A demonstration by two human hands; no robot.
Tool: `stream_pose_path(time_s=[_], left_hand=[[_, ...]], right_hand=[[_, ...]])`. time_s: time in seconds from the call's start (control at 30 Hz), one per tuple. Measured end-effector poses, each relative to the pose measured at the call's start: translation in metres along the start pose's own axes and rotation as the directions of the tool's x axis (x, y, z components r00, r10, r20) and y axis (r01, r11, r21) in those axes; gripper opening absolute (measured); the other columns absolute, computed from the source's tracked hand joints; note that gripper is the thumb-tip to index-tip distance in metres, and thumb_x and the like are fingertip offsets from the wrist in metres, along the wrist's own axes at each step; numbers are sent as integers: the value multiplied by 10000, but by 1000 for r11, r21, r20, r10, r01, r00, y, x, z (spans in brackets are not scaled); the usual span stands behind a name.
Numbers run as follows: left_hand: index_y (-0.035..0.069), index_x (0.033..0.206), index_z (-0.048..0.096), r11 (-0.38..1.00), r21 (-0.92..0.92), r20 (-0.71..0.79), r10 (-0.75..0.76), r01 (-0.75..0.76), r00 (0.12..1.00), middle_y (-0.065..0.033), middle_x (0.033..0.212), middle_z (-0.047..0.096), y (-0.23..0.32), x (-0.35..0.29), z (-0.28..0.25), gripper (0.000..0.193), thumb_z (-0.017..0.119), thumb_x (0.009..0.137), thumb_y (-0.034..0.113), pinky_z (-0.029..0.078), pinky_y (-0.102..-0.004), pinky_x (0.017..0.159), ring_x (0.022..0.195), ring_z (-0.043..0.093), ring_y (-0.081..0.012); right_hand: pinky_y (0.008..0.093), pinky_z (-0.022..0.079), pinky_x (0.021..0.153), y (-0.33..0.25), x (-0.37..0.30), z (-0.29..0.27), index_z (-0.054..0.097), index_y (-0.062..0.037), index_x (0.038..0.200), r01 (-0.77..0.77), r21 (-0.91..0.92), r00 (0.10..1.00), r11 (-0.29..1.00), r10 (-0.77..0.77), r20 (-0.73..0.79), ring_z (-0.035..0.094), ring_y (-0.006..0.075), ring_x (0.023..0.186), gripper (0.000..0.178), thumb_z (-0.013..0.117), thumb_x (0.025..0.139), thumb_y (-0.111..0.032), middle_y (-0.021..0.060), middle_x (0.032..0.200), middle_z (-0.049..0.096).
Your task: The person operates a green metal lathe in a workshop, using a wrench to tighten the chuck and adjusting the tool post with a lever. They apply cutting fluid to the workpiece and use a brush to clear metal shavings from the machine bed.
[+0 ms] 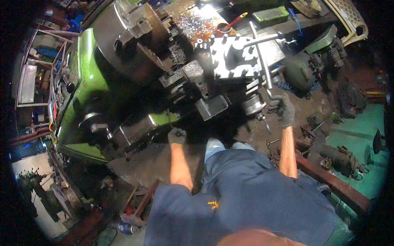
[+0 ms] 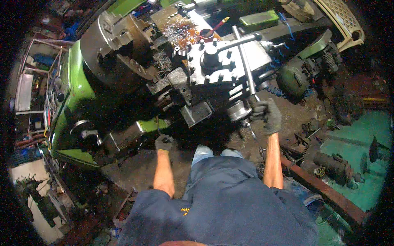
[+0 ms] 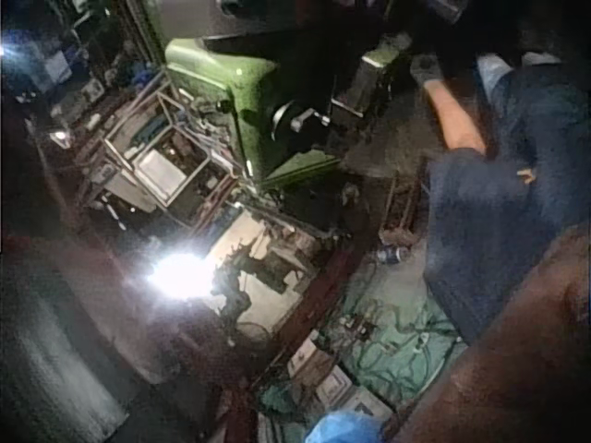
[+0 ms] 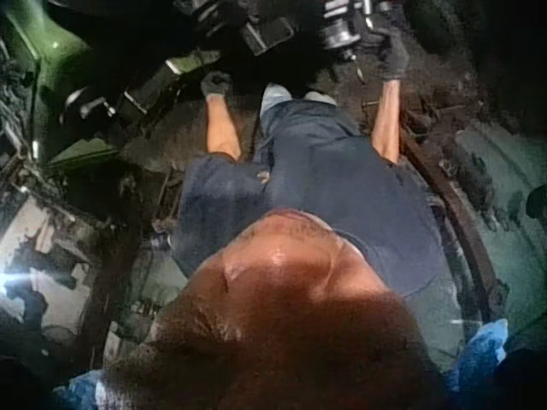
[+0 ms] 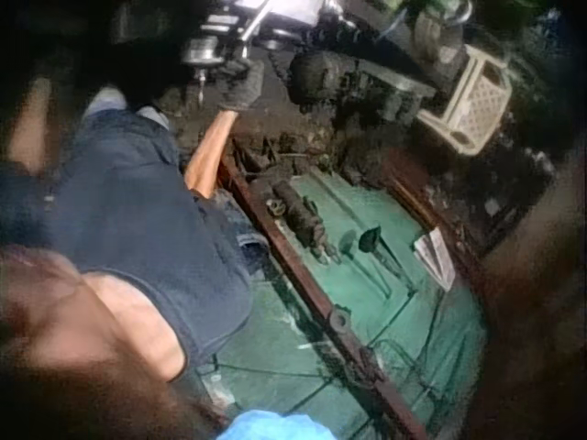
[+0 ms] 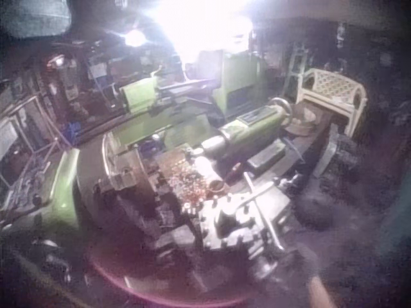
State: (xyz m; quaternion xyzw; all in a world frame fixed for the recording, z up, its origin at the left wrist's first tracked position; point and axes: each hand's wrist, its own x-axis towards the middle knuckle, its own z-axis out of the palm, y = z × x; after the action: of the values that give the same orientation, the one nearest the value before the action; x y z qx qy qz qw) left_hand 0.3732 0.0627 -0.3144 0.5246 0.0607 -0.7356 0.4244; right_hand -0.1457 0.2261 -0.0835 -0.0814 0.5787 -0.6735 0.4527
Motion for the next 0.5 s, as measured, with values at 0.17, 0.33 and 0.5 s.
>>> stream_pose_path(time_s=[0.17, 0.33, 0.5], left_hand=[[134, 882, 532, 981, 192, -85, 11, 6, 996, -14, 672, 486, 63, 4, 52, 135, 667, 891, 136, 348, -274, 431, 457, 382, -119], [128, 948, 572, 972, 191, -47, 147, -136, 988, -21, 668, 507, 25, -46, 66, 137, 671, 946, 223, 414, -291, 482, 515, 456, -154], [96, 1089, 640, 854, 391, -47, 391, -343, 919, -49, 753, 605, -21, -78, -6, 254, 666, 967, 317, 464, -328, 525, 606, 562, -175]], right_hand=[[376, 586, 609, -22, 27, 44, 655, -49, 1120, 202, -535, 979, 820, -172, 107, 690, 247, 676, 322, 524, 1030, -330, 117, 892, 715], [386, 577, 683, -42, 58, 56, 678, -66, 1102, 679, -698, 711, 229, -442, 546, 697, 282, 794, 266, 631, 884, -211, 122, 865, 710], [306, 540, 554, -76, 37, 81, 687, -52, 1090, 60, -491, 923, 869, 139, 358, 660, 159, 628, 279, 626, 978, -300, 76, 806, 700]])
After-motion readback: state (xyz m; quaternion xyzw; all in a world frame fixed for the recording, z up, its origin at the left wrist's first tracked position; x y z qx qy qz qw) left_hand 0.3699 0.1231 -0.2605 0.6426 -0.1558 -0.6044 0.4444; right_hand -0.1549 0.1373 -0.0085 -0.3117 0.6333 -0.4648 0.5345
